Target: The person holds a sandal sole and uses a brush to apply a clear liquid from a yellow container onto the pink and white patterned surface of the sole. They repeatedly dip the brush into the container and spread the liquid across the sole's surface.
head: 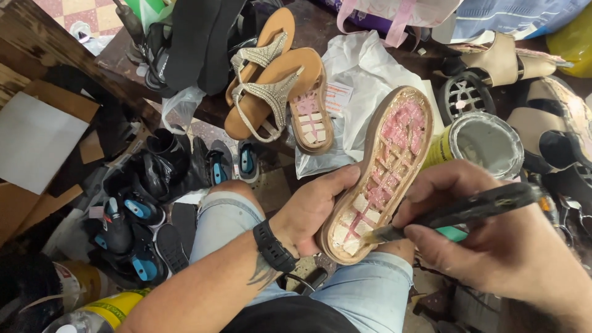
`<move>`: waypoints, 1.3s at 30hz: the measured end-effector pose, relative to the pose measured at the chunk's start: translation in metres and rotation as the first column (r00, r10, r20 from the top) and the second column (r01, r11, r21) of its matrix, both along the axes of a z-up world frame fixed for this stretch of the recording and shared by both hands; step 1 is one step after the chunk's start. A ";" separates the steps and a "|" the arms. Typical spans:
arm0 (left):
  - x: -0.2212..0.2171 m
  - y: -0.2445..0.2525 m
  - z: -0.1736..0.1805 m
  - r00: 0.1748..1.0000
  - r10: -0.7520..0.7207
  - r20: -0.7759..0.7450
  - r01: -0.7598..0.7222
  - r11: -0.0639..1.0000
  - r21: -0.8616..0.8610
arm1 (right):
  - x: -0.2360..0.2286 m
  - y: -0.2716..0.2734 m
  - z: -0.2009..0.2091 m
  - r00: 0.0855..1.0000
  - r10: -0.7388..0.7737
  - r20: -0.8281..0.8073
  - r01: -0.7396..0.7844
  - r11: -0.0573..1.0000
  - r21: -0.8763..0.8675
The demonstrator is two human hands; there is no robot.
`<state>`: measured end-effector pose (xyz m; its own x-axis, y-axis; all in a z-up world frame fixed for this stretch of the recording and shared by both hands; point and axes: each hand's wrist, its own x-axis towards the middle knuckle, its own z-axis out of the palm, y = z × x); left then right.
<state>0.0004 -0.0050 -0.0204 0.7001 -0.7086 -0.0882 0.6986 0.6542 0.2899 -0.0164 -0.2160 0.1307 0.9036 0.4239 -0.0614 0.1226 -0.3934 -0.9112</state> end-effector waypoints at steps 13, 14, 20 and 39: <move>0.000 0.008 0.022 0.993 0.113 -0.031 -0.104 0.972 0.209 | 0.006 0.017 0.006 0.926 0.253 0.281 -0.225 0.966 -0.129; -0.001 0.009 0.024 0.992 0.124 0.008 -0.124 0.986 0.110 | 0.006 0.015 0.008 0.925 0.247 0.287 -0.203 0.963 -0.174; -0.009 0.031 0.029 0.871 0.326 0.368 -0.380 0.921 0.083 | 0.022 -0.058 0.005 0.826 -0.393 0.403 0.422 0.907 0.020; 0.057 0.038 -0.091 0.839 -0.444 -0.316 0.396 0.895 -0.205 | 0.067 -0.141 -0.072 0.601 -0.791 -0.117 0.752 0.509 0.419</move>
<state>0.0571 0.0331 -0.1110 0.2735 -0.9489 -0.1576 0.9534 0.2892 -0.0862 0.0503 -0.3565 0.0584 0.8782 -0.4780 0.0168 0.0257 0.0120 -0.9996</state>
